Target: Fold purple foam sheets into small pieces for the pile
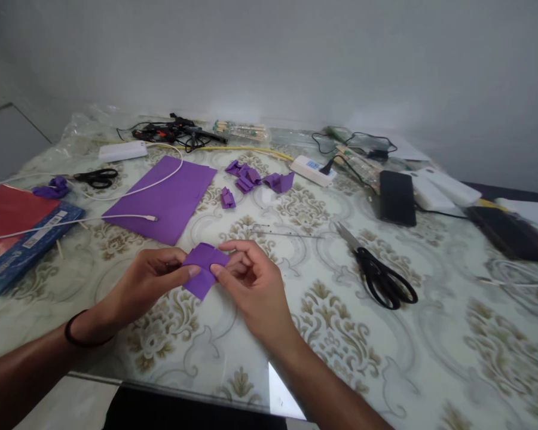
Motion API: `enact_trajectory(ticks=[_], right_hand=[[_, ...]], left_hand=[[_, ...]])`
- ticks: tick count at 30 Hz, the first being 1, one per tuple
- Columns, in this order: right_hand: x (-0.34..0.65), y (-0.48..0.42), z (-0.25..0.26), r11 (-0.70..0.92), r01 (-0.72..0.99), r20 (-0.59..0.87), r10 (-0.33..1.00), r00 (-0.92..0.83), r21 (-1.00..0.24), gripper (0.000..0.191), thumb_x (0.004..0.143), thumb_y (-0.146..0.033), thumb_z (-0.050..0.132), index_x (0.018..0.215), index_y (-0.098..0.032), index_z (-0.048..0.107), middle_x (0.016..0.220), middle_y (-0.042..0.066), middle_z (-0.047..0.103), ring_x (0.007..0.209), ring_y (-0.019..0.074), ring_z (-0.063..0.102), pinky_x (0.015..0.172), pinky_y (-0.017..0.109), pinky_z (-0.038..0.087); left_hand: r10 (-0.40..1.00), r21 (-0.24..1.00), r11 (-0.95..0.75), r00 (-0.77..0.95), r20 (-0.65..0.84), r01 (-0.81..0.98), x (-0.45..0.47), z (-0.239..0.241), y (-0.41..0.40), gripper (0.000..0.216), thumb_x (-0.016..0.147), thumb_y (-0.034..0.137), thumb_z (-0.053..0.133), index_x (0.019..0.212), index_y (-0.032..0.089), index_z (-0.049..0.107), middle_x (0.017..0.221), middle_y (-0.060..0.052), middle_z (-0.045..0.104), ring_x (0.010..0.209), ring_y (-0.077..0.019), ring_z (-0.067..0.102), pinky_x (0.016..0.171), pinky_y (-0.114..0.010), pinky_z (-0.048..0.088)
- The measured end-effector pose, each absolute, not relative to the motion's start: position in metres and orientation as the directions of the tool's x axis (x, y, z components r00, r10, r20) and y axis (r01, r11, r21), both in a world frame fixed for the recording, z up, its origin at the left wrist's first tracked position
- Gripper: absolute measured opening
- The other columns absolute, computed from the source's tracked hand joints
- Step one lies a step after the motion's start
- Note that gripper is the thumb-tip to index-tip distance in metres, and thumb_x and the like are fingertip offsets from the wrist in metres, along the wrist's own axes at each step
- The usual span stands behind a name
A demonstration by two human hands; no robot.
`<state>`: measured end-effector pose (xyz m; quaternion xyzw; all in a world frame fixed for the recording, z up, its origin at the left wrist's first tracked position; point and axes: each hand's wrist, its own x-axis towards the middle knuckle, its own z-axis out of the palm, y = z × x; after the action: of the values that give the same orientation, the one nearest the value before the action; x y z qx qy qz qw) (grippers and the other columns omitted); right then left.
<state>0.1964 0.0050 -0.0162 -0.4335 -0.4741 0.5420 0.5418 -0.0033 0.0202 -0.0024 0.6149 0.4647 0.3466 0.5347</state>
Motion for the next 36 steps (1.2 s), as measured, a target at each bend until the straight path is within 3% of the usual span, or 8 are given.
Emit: enact_trajectory(ticks=[6,17,22,31,36], right_hand=[[0.195,0.005,-0.019,0.010,-0.189,0.024,0.997,-0.074,-0.982,0.024,0.085,-0.021,0.082,0.106,-0.028,0.074,0.073,-0.006,0.066,0.069,0.0112,0.063,0.070,0.025,0.051],[0.194,0.004,-0.019,-0.049,-0.154,-0.032,0.993,-0.112,-0.987,0.025,0.085,-0.027,0.084,0.108,-0.028,0.076,0.078,-0.005,0.071,0.075,0.0140,0.067,0.075,0.028,0.053],[0.196,0.005,-0.016,-0.132,-0.079,-0.108,0.962,-0.249,-0.988,0.013,0.085,-0.034,0.085,0.090,-0.023,0.079,0.088,0.001,0.078,0.083,0.0193,0.070,0.080,0.033,0.054],[0.196,0.003,-0.011,-0.090,-0.027,-0.083,0.974,-0.210,-0.996,0.022,0.082,-0.035,0.088,0.074,-0.021,0.073,0.070,-0.003,0.065,0.068,0.0158,0.058,0.067,0.030,0.046],[0.195,0.003,-0.010,-0.105,-0.057,-0.088,0.966,-0.244,-0.993,0.018,0.083,-0.036,0.087,0.083,-0.022,0.074,0.075,-0.002,0.067,0.070,0.0159,0.059,0.069,0.030,0.047]], left_hand=[[0.959,0.966,-0.141,0.271,0.079,0.218,-0.005,0.001,0.020,0.014,0.090,0.030,0.077,0.083,0.019,0.080,0.085,-0.001,0.077,0.082,-0.0157,0.067,0.080,-0.027,0.050],[0.958,0.949,-0.108,0.284,0.020,0.296,-0.005,-0.001,0.018,0.018,0.094,0.031,0.071,0.083,0.017,0.079,0.079,-0.001,0.073,0.074,-0.0151,0.062,0.067,-0.026,0.045],[0.930,0.939,-0.043,0.357,-0.087,0.341,-0.003,0.002,0.016,0.019,0.091,0.032,0.072,0.080,0.017,0.077,0.074,0.000,0.068,0.068,-0.0133,0.055,0.061,-0.023,0.041],[0.906,0.929,0.007,0.391,-0.162,0.370,0.000,0.009,0.018,0.022,0.085,0.030,0.072,0.071,0.014,0.072,0.064,0.002,0.058,0.061,-0.0105,0.045,0.054,-0.022,0.034],[0.898,0.931,-0.019,0.416,-0.145,0.365,-0.002,0.008,0.020,0.016,0.085,0.023,0.069,0.072,0.014,0.072,0.064,0.002,0.061,0.061,-0.0103,0.047,0.056,-0.021,0.035]])
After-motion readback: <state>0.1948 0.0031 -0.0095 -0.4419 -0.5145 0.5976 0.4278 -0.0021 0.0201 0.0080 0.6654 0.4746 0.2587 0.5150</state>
